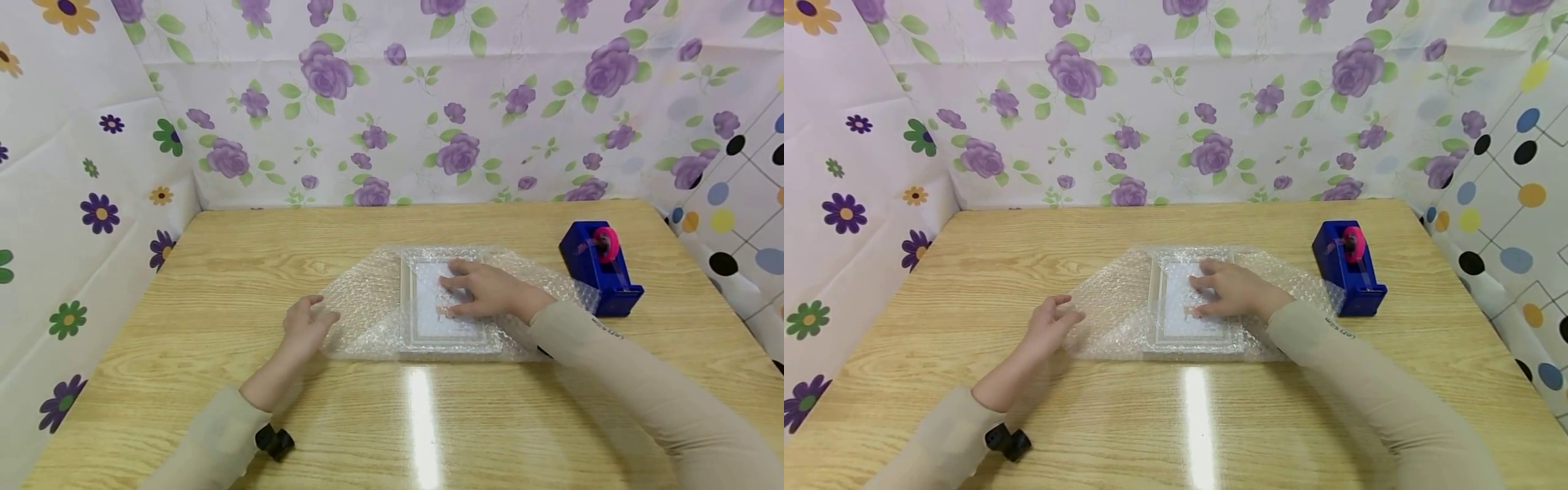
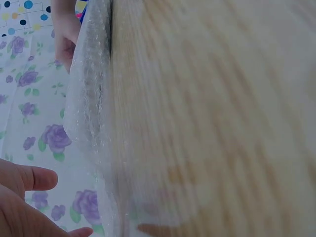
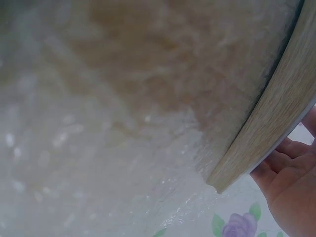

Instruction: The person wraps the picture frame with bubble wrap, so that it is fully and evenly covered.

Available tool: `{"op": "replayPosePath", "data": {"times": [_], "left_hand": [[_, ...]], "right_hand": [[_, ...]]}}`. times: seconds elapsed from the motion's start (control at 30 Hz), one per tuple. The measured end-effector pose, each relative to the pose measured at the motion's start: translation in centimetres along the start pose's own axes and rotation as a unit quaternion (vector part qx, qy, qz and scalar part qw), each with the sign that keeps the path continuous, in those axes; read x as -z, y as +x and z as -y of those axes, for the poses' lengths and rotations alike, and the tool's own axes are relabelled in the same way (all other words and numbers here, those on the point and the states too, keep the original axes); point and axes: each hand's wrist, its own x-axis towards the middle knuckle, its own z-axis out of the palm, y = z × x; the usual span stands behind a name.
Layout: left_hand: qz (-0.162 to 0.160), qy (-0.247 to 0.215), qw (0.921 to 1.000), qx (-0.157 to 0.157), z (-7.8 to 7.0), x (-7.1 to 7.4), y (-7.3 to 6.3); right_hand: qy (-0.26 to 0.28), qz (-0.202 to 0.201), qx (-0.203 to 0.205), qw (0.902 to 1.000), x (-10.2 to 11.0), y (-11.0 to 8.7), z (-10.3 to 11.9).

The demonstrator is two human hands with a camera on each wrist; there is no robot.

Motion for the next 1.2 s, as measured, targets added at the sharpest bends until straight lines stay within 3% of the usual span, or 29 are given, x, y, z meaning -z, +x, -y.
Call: {"op": "replayPosePath", "data": {"times": [0.3,0.73,0.83,0.97,1.2], "left_hand": [[-0.042,-0.050,0.9972,0.036,0.2,1.1,-0.2],[-0.038,-0.180,0.9812,0.058,1.2,2.9,-0.3],[-0.022,-0.164,0.9839,0.069,1.3,3.3,0.0],[0.012,-0.085,0.9941,0.067,1.3,3.8,0.7],[0.065,-0.016,0.9961,0.057,1.6,4.5,1.8]], "right_hand": [[0.008,0.007,-0.004,0.9999,-0.1,0.0,0.1],[0.010,0.010,-0.010,0.9999,-0.2,-0.1,-0.2],[0.010,0.004,-0.004,0.9999,-0.2,-0.1,-0.2],[0.013,0.000,-0.004,0.9999,-0.1,-0.2,-0.3],[0.019,0.009,-0.010,0.9997,-0.1,-0.1,-0.2]]}}
